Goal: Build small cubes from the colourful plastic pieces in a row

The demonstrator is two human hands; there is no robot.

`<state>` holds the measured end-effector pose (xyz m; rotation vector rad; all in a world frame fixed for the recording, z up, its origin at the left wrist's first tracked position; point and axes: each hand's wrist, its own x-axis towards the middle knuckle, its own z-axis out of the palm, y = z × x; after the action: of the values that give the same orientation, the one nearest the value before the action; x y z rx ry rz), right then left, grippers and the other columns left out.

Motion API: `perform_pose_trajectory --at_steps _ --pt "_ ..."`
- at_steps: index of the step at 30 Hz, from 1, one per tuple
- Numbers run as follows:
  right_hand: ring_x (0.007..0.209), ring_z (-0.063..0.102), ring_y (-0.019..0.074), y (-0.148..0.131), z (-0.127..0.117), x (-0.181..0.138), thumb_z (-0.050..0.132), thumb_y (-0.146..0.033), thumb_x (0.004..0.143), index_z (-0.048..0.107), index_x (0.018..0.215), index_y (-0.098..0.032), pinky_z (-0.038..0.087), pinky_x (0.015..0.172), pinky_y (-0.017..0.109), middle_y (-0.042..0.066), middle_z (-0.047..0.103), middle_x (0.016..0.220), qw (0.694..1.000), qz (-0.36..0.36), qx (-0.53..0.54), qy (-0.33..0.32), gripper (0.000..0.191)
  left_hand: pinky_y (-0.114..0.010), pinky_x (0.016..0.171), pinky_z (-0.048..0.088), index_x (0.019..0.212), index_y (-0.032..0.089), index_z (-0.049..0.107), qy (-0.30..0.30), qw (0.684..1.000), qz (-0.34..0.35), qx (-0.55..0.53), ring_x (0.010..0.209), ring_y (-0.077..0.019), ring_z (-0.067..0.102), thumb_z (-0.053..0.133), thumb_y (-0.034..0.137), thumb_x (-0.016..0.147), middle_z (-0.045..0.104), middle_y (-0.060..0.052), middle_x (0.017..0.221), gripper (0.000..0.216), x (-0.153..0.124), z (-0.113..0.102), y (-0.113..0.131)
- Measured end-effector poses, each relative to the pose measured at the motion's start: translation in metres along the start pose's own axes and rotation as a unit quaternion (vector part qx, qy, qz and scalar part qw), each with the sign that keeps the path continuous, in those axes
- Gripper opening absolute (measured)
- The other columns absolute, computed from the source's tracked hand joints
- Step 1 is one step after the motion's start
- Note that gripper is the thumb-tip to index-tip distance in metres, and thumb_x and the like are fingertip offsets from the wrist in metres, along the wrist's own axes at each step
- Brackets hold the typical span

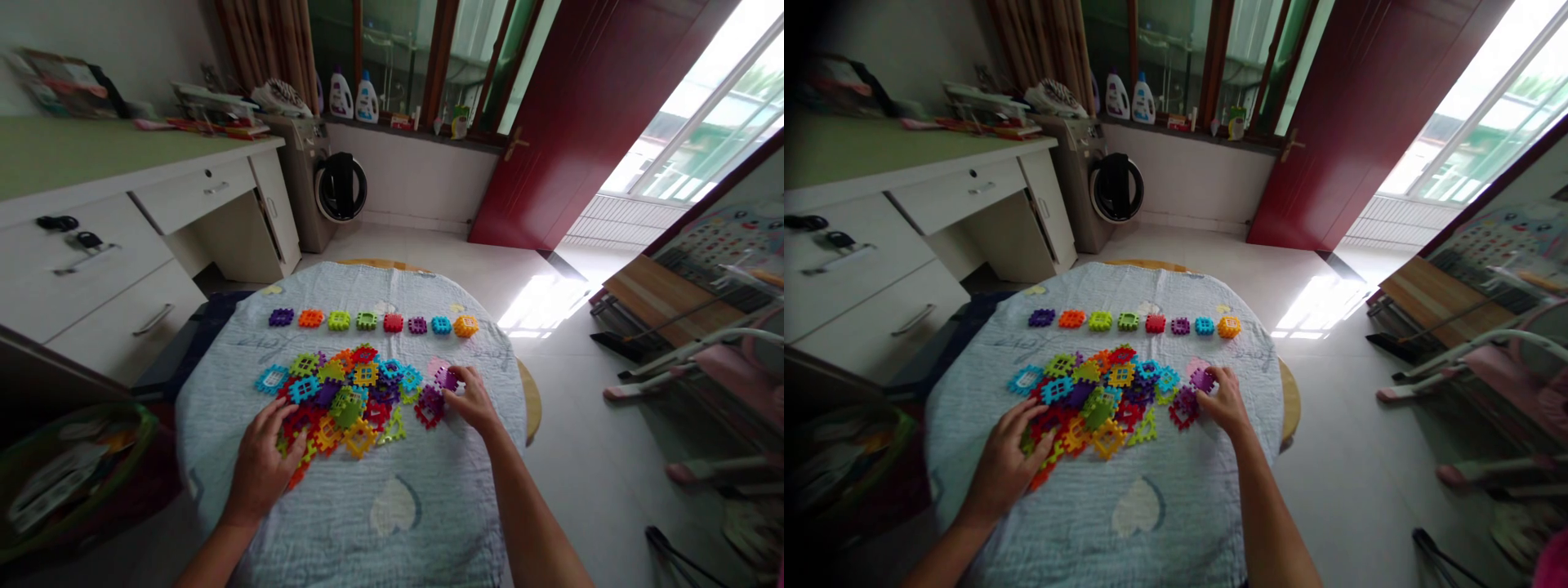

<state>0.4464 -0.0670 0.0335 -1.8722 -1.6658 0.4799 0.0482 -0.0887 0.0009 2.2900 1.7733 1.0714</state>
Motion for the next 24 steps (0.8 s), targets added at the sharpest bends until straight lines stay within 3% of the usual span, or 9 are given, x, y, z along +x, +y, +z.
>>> perform_pose_trajectory --at_steps 3,8,15,19,24 --pt "0.096 0.053 0.0213 -0.011 0.002 -0.011 0.062 -0.025 0.069 0.065 0.101 -0.022 0.042 0.09 0.034 0.004 0.057 0.097 0.998 -0.023 -0.003 -0.057 0.032 -0.05 0.102 0.046 0.116 0.02 0.053 0.003 1.0 0.003 0.001 0.116 -0.0301 0.054 0.052 0.04 0.087 0.054 -0.013 0.125 0.035 0.0 0.0 0.001" --pt "0.098 0.052 0.0239 -0.024 0.009 -0.018 0.067 -0.028 0.07 0.065 0.104 -0.02 0.039 0.09 0.036 0.007 0.058 0.101 0.994 -0.009 -0.076 -0.077 0.036 -0.05 0.102 0.045 0.116 0.021 0.054 0.004 1.0 -0.003 0.001 0.116 -0.0298 0.054 0.052 0.039 0.086 0.054 -0.012 0.125 0.035 0.0 0.0 0.002" --pt "0.098 0.052 0.0257 -0.027 0.016 -0.019 0.073 -0.044 0.07 0.062 0.107 -0.02 0.038 0.087 0.036 0.009 0.059 0.105 0.989 -0.019 -0.135 -0.051 0.045 -0.05 0.102 0.045 0.116 0.02 0.054 0.006 1.0 0.001 -0.001 0.117 -0.03 0.054 0.052 0.039 0.086 0.054 -0.013 0.125 0.036 0.0 0.0 0.001" --pt "0.095 0.052 0.0244 -0.026 0.019 -0.019 0.071 -0.039 0.072 0.062 0.1 -0.021 0.038 0.085 0.034 0.008 0.059 0.101 0.99 -0.014 -0.136 -0.037 0.035 -0.05 0.101 0.046 0.116 0.019 0.055 0.002 1.0 -0.003 -0.003 0.116 -0.0304 0.054 0.052 0.039 0.086 0.054 -0.013 0.125 0.036 0.0 0.0 0.001" --pt "0.096 0.051 0.0247 -0.026 0.016 -0.022 0.071 -0.039 0.071 0.062 0.101 -0.021 0.037 0.085 0.034 0.008 0.059 0.104 0.989 -0.006 -0.147 -0.034 0.037 -0.05 0.102 0.045 0.116 0.02 0.054 0.004 1.0 -0.001 -0.004 0.117 -0.03 0.054 0.052 0.038 0.086 0.054 -0.013 0.125 0.035 0.0 -0.001 0.001"
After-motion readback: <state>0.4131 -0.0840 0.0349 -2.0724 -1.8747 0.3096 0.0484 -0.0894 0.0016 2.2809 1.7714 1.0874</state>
